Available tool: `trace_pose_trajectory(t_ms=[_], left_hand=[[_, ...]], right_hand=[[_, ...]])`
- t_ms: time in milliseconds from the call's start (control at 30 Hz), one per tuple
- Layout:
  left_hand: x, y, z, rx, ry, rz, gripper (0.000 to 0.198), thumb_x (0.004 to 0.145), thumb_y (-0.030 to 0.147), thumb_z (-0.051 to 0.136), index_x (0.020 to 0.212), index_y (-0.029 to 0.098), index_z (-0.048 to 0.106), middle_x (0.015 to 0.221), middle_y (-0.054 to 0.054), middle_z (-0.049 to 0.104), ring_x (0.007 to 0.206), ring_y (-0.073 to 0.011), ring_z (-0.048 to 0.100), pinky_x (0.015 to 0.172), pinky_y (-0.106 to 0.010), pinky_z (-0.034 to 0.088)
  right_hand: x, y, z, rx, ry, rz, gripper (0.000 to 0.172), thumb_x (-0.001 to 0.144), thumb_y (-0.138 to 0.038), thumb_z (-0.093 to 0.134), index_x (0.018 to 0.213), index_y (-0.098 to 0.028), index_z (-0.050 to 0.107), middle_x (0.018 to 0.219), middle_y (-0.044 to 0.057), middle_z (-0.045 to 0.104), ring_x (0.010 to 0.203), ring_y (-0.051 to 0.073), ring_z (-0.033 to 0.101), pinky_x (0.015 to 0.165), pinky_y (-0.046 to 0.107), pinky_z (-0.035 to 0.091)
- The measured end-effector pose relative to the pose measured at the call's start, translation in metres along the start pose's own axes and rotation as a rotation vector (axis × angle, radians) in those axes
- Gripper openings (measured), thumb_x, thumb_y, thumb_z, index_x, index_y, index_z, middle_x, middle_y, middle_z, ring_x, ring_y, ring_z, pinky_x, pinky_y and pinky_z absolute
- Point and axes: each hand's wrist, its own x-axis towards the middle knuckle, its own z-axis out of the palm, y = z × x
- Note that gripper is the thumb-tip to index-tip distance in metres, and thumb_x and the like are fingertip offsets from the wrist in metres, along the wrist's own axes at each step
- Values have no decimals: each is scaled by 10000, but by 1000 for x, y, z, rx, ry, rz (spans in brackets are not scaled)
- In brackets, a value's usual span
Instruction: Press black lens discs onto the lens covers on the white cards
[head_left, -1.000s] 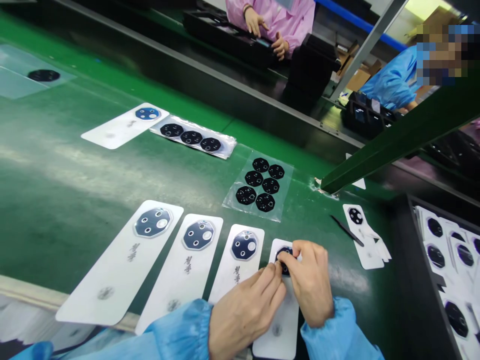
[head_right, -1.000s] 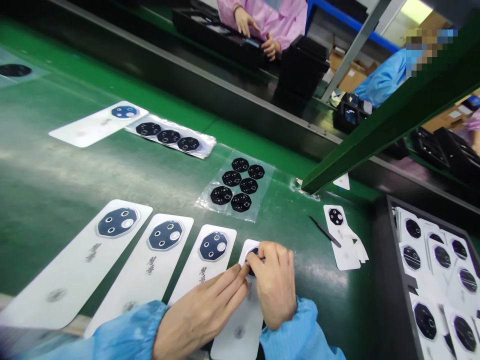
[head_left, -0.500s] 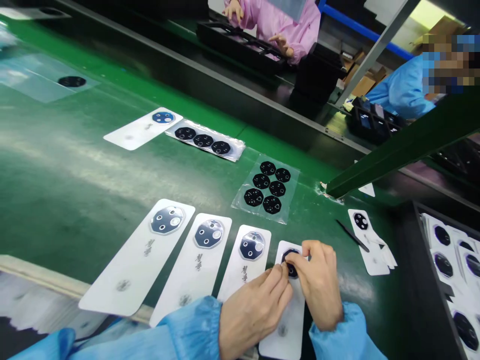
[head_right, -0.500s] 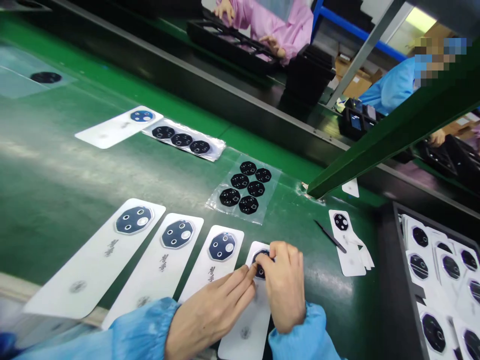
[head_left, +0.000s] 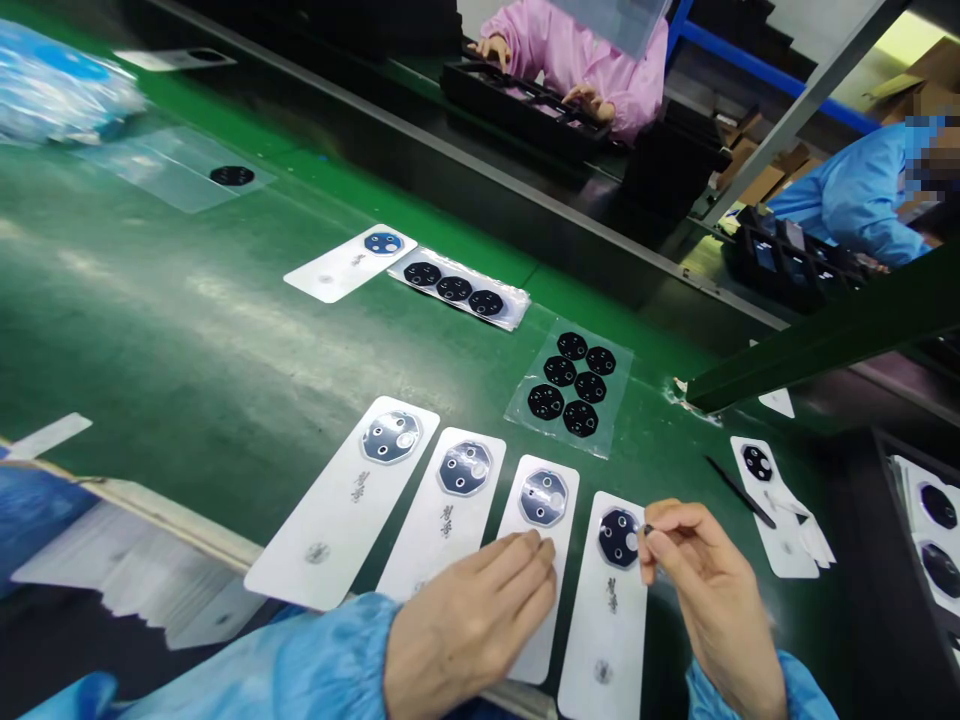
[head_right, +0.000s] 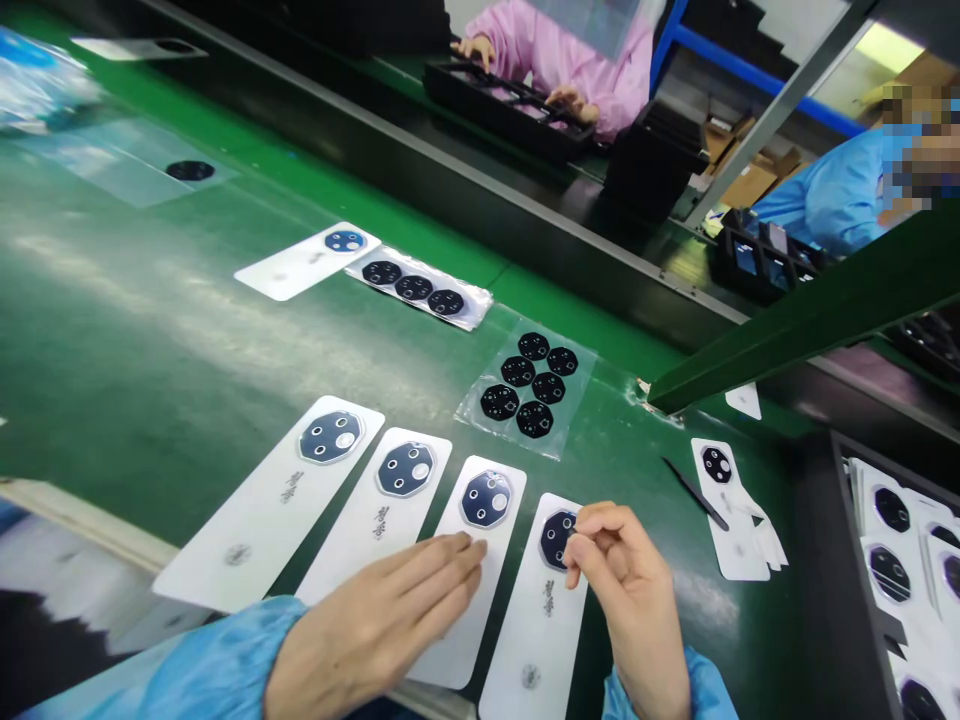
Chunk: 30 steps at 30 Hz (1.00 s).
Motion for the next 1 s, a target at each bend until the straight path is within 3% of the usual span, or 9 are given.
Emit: trace_pose_trajectory(t_ms=[167, 400, 533, 700, 833, 1000], left_hand=[[-12, -15, 3, 34, -34, -31, 345, 908, 10, 269, 944, 56, 609, 1024, -102, 668, 946, -187, 611, 869, -296, 498], [-13, -16, 10, 47, -49, -48, 369, 905, 2, 237, 964, 61, 597, 1043, -100, 663, 969, -190, 602, 861, -301, 492], [-14, -16, 11, 56, -59, -48, 379, 912, 11, 228, 973, 64, 598, 1062, -94, 658, 974, -186, 600, 869, -300, 480], [-14, -16, 11, 79, -64, -28, 396, 915, 17, 211, 966, 61, 602, 1058, -101, 657, 963, -187, 600, 854, -304, 468], [-13, -16, 12, 81, -60, -22, 408, 913, 20, 197, 968, 59, 600, 1071, -109, 646, 963, -199, 594, 859, -315, 442], [-13, -15, 13, 60, -55, -32, 379, 914, 37, 222, 947, 64, 599, 1068, -116, 638, 957, -202, 581, 900, -325, 400]], right_hand=[[4, 1, 12, -41, -102, -58, 52, 849, -235, 585, 804, -232, 559, 829, -14, 490, 622, 82, 511, 552, 213, 474], [4, 10, 17, -69, 27, 15, 90, 817, -267, 632, 864, -219, 572, 801, -17, 508, 557, 64, 520, 510, 199, 456], [3, 11, 23, 3, 27, 53, 247, 781, -287, 663, 998, -241, 555, 735, -22, 531, 551, 93, 526, 463, 205, 457], [5, 11, 29, -109, 18, 134, 153, 751, -318, 672, 749, -178, 610, 690, -4, 572, 507, 83, 519, 474, 206, 441], [9, 12, 37, -186, 46, 150, 155, 733, -307, 676, 684, -174, 612, 566, -26, 545, 485, 86, 495, 468, 199, 420], [15, 15, 47, -139, -29, 120, 127, 799, -311, 613, 850, -200, 646, 836, 11, 591, 676, 120, 593, 653, 247, 500]])
